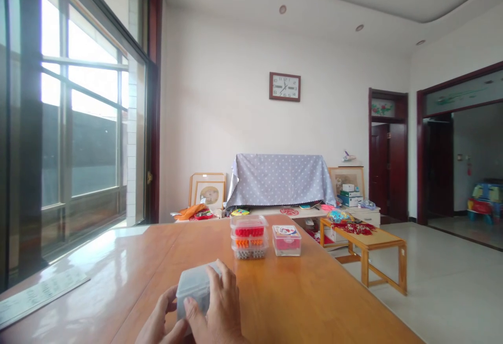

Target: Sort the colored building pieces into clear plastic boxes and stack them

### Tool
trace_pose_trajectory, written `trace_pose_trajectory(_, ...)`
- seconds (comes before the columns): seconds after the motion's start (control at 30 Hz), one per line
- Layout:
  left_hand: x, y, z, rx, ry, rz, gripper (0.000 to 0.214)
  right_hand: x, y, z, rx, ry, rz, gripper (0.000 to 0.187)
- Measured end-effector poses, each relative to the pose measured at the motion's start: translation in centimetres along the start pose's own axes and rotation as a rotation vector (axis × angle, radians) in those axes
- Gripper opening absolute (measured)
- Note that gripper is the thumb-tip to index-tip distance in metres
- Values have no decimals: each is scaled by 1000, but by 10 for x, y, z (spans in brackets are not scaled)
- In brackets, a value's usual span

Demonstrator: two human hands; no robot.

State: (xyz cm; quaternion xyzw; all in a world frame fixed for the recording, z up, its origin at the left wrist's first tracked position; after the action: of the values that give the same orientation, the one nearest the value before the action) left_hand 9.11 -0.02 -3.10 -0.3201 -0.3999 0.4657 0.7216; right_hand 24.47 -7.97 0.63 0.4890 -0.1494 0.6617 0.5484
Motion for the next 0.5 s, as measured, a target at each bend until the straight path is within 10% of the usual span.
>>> trace_pose_trajectory(0.5, -13, -8, 6, 54, -74, -89, 63, 13, -43, 16, 491, -125, -439, 30)
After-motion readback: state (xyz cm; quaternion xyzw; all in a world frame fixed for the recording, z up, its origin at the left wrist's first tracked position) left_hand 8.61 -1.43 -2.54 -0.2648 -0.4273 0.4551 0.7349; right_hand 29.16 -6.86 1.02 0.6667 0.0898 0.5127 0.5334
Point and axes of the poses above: each hand's wrist, its own x-axis towards the middle knuckle, its own z-axis out of the back of the hand, y = z × x, the point moved 3 cm from there along x, towards the middle knuckle, and after that the axes turned 11 degrees about z, right-handed, at the moved point
